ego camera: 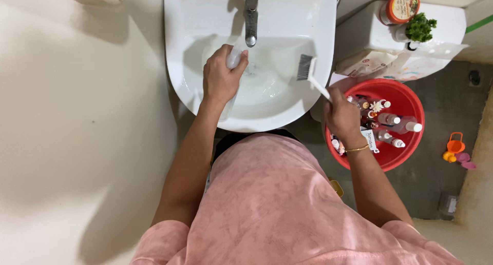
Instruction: The person scrubs a white bathroom sink with a brush while holding a spray bottle. They repeatedly spray the sink and scrub the basin and faucet area, then rinse the brush under running water.
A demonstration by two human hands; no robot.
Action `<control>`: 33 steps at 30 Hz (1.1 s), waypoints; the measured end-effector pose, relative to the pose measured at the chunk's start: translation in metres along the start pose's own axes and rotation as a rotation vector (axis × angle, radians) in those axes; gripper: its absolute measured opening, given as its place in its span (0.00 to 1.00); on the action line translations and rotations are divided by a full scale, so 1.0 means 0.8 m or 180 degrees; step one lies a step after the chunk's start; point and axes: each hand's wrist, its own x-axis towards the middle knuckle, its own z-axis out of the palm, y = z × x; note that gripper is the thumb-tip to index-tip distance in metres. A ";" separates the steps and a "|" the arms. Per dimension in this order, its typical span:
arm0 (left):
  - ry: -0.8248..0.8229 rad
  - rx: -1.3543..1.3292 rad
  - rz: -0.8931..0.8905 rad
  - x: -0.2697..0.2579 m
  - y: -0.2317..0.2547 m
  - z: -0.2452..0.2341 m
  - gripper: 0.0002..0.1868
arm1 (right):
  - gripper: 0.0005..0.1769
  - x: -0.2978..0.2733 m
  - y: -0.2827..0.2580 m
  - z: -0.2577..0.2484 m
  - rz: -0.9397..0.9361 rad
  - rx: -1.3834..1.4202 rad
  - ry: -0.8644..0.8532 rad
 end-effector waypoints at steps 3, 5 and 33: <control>0.0035 -0.0026 0.0125 -0.005 0.002 -0.003 0.18 | 0.15 0.000 -0.025 -0.011 -0.0092 0.0180 0.0127; -0.0076 0.0127 -0.0160 -0.007 0.004 -0.007 0.19 | 0.15 0.014 -0.050 -0.024 -0.0238 0.0215 0.0195; 0.0609 -0.0687 0.0085 -0.090 -0.017 -0.042 0.13 | 0.16 0.265 -0.148 -0.073 -0.2332 -0.2235 -0.0151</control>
